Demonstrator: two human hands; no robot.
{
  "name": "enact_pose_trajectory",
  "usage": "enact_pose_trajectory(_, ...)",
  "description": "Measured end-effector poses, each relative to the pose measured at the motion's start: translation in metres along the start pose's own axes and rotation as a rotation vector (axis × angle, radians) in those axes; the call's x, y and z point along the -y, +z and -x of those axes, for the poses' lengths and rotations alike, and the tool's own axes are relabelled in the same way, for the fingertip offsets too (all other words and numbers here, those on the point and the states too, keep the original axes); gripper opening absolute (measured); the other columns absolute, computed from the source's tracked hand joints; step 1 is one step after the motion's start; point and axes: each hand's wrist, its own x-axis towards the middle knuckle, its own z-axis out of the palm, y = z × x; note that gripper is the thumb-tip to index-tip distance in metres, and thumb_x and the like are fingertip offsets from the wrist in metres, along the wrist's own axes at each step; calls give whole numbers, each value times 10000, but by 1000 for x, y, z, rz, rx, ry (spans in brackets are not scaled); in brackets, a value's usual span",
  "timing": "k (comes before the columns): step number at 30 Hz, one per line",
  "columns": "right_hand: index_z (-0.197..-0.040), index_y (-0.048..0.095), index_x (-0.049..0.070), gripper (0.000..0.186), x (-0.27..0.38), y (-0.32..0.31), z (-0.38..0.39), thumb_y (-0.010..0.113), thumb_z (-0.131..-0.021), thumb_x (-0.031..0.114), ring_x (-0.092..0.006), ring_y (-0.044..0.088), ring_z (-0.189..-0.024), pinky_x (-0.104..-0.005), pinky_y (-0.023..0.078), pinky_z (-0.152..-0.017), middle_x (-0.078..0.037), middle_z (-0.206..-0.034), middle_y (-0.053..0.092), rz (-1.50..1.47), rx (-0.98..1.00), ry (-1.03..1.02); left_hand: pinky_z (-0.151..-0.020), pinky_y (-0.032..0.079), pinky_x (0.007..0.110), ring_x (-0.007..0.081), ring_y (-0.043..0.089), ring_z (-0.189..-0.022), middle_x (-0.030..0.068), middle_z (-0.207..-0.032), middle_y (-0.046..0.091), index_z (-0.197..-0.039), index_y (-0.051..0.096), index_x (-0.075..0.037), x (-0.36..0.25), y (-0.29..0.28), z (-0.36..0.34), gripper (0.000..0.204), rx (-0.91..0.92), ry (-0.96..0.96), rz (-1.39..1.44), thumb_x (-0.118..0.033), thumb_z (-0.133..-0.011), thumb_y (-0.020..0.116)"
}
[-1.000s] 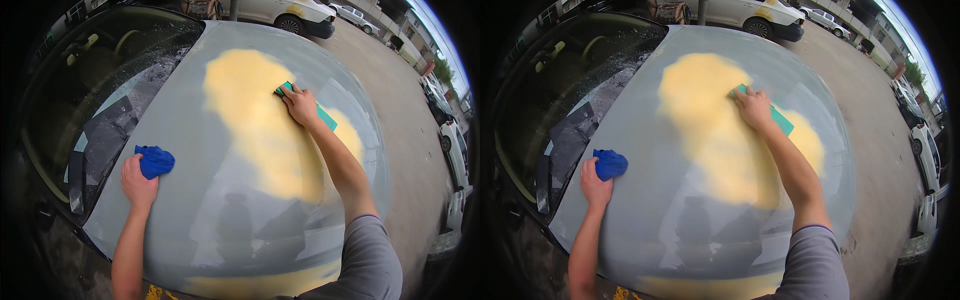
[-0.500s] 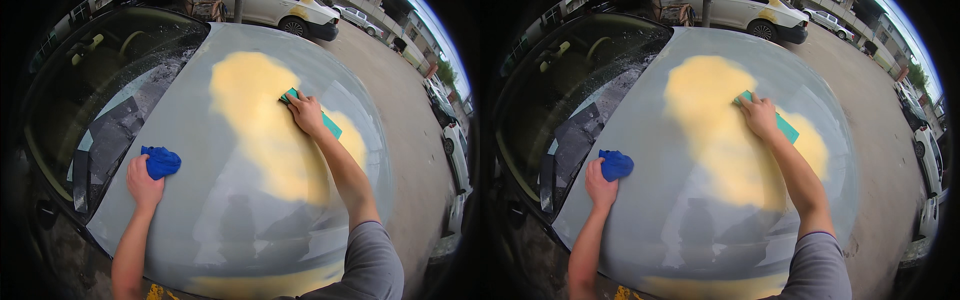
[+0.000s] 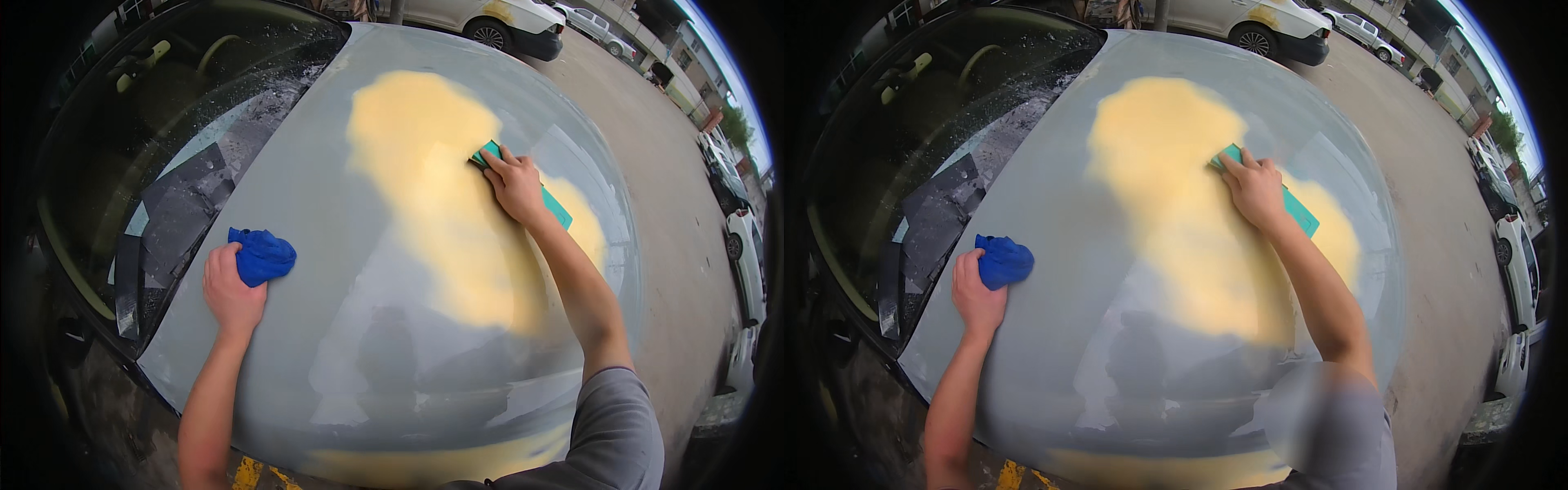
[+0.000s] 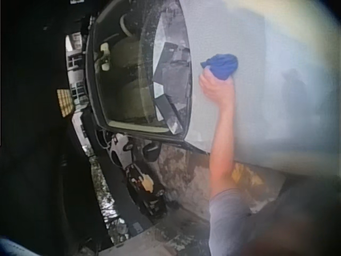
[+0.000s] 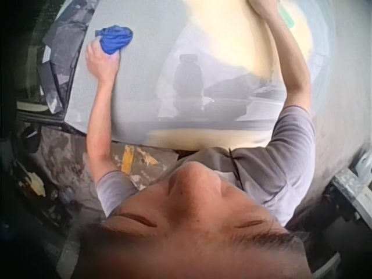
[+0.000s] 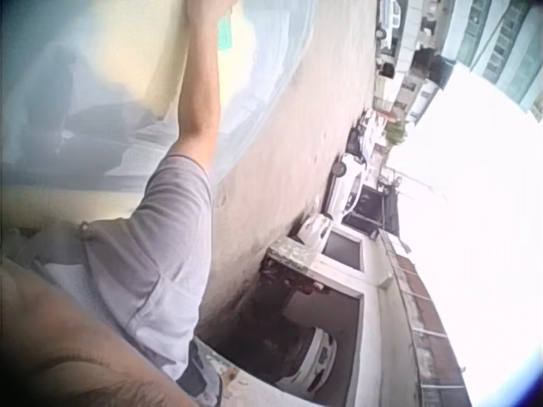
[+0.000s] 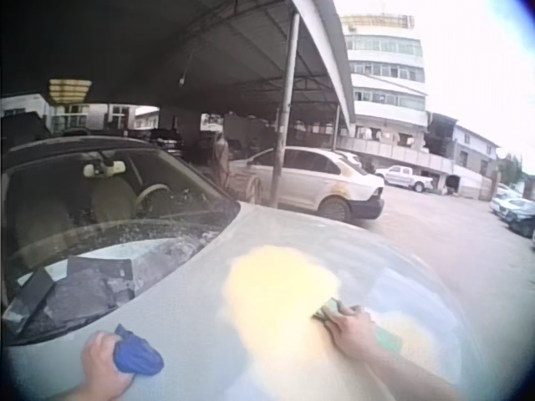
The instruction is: The person sands a yellow spot on a car hood using a sanding block and wipes the surface with a blue cloth. They repeatedly dip the cloth in a bucket of water and continue sanding and wiping the same area.
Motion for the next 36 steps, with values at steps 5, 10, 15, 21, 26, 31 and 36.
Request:
enact_pose_trajectory(5,-1502,743,251,463,-9,-7,22,755,-1040,226,-408,661,-1179,-520,544,-1053,-170,-1569,675,33,-60,-109,-1031,520,504,394,649,-1228,121,-1292,674,-1311,648,-88,9,-11,-3,606,10,-16,-55,-172,-767,899)
enact_pose_trajectory(10,-1421,735,305,340,-91,6,-122,627,-1102,347,-455,651,-1189,-610,555,-953,-94,-1342,740,246,-89,305,-1032,519,505,398,648,-1233,118,-1290,673,-1317,648,-90,-20,20,-16,613,-10,4,84,-150,-754,883)
enact_pose_trajectory(15,-1472,751,241,443,10,-6,28,755,-1030,208,-438,655,-1191,-555,568,-1004,-151,-1541,687,-62,-58,-108,-1026,522,509,399,653,-1223,115,-1280,679,-1317,652,-93,5,2,-4,604,3,-12,-17,-151,-762,882)
enact_pose_trajectory(21,-1479,747,218,465,12,-28,35,778,-1016,205,-413,648,-1159,-522,548,-1023,-193,-1569,666,-4,-70,-289,-1020,528,518,399,653,-1220,116,-1271,677,-1308,655,-88,2,-4,-3,591,-10,-1,-25,-167,-773,893)
enact_pose_trajectory(26,-1455,755,227,410,-25,-14,-60,727,-1048,252,-431,633,-1041,-502,555,-967,-112,-1426,740,46,-41,-70,-1027,532,508,396,654,-1228,115,-1275,679,-1309,659,-85,-23,16,-12,575,-3,-5,51,-186,-794,895)
enact_pose_trajectory(31,-1454,755,229,476,67,-52,107,807,-982,199,-424,644,-1174,-519,557,-1017,-189,-1559,665,-72,-60,-229,-1042,530,499,377,655,-1247,95,-1287,681,-1335,660,-112,1,-6,-11,564,0,-13,-38,-193,-824,883)
enact_pose_trajectory(36,-1407,767,260,492,78,-106,243,855,-924,221,-431,637,-1220,-544,530,-992,-210,-1571,630,-92,-34,-389,-1051,523,503,365,645,-1271,88,-1302,676,-1340,657,-115,-5,3,-10,573,0,-27,-46,-183,-817,880)
